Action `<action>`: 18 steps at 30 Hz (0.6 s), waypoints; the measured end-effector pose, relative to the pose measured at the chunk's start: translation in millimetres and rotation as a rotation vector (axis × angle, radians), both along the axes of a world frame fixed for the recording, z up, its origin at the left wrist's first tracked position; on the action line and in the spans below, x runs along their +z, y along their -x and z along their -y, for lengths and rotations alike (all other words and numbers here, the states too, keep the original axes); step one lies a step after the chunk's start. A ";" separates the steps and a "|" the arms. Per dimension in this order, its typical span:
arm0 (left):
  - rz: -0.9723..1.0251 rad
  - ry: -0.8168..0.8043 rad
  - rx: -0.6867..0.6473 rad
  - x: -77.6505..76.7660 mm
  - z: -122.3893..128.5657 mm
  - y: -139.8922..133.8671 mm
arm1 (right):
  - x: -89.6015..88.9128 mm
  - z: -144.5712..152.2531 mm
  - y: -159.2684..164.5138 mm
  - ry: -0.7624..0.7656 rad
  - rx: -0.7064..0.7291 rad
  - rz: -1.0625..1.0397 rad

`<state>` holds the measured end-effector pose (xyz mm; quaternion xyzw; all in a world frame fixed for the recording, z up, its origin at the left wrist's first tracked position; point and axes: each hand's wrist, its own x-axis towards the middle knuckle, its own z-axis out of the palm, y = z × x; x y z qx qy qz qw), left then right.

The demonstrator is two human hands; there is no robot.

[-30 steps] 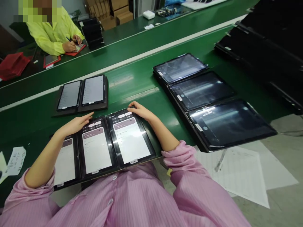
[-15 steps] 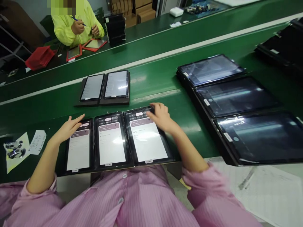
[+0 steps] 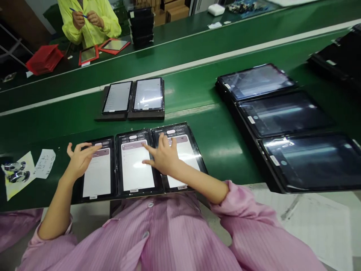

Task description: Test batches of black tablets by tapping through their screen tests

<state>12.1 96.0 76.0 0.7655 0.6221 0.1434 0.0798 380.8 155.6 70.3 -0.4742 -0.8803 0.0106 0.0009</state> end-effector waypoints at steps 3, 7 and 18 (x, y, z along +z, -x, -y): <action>0.031 -0.137 -0.030 9.2 7.1 -6.6 | 3.8 -10.1 -7.8 -0.086 -0.060 -0.098; 0.110 -0.184 -0.189 6.2 41.9 -14.6 | -5.7 16.0 -36.7 -0.140 0.067 -0.207; -0.068 -0.200 -0.177 3.1 44.1 -22.5 | -30.1 46.3 -29.4 -0.119 0.066 -0.241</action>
